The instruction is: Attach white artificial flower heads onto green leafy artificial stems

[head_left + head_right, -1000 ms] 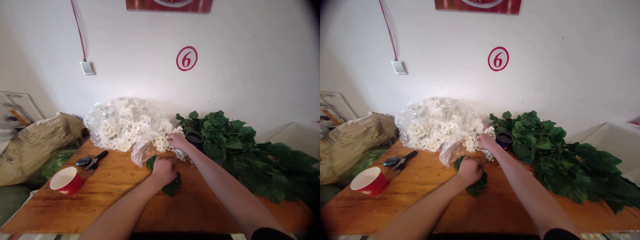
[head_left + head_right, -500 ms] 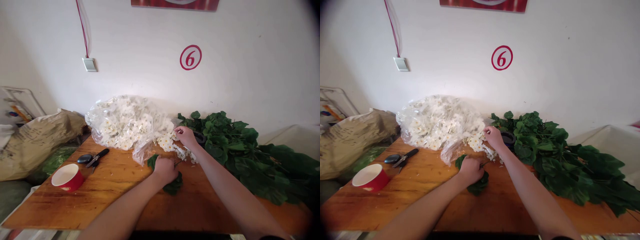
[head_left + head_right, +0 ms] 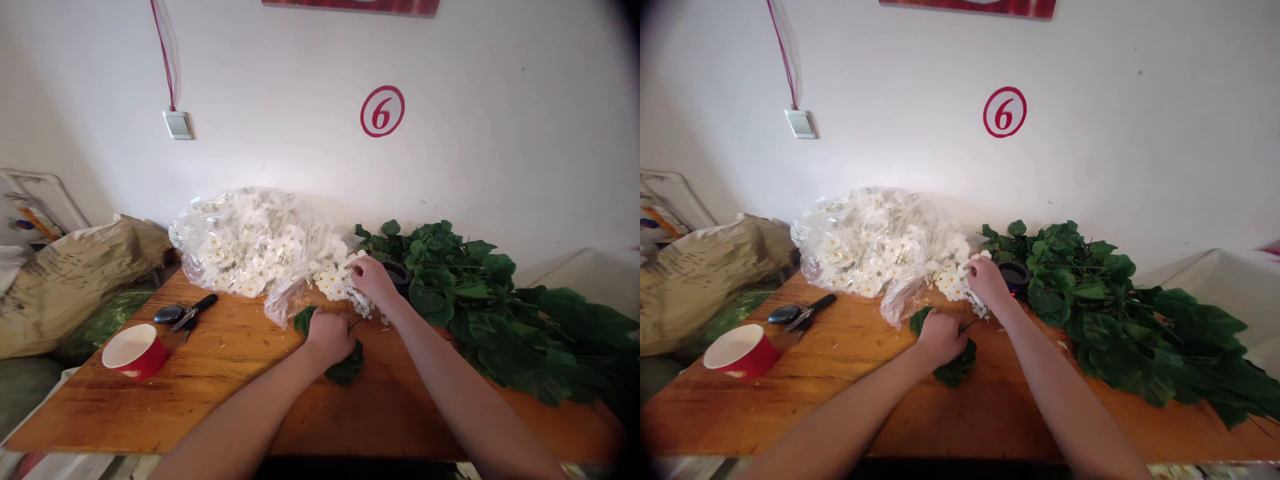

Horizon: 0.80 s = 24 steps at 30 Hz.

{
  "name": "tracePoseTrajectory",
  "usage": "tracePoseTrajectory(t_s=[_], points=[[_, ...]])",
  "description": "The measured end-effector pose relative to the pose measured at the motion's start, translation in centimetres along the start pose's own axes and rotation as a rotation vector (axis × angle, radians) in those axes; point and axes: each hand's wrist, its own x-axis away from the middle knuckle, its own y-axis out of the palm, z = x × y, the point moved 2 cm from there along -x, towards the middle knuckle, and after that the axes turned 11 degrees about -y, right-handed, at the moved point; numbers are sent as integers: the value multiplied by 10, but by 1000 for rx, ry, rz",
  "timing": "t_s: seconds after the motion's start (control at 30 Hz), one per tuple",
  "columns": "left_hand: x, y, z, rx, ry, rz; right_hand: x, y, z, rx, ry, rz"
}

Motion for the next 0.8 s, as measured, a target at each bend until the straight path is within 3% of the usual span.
tracePoseTrajectory(t_s=[0.17,0.4,0.6,0.8], points=[[0,-1,-1,-8,-1,-15,-10,-5,8,-51,175,-59],[0,-1,-1,3,-12,-41,-5,-9,-2,-667,403,116],[-2,-5,-4,32,-34,-30,17,-16,-28,-905,420,141],[-4,-10,-6,92,-85,-23,37,-15,-28,-930,412,192]])
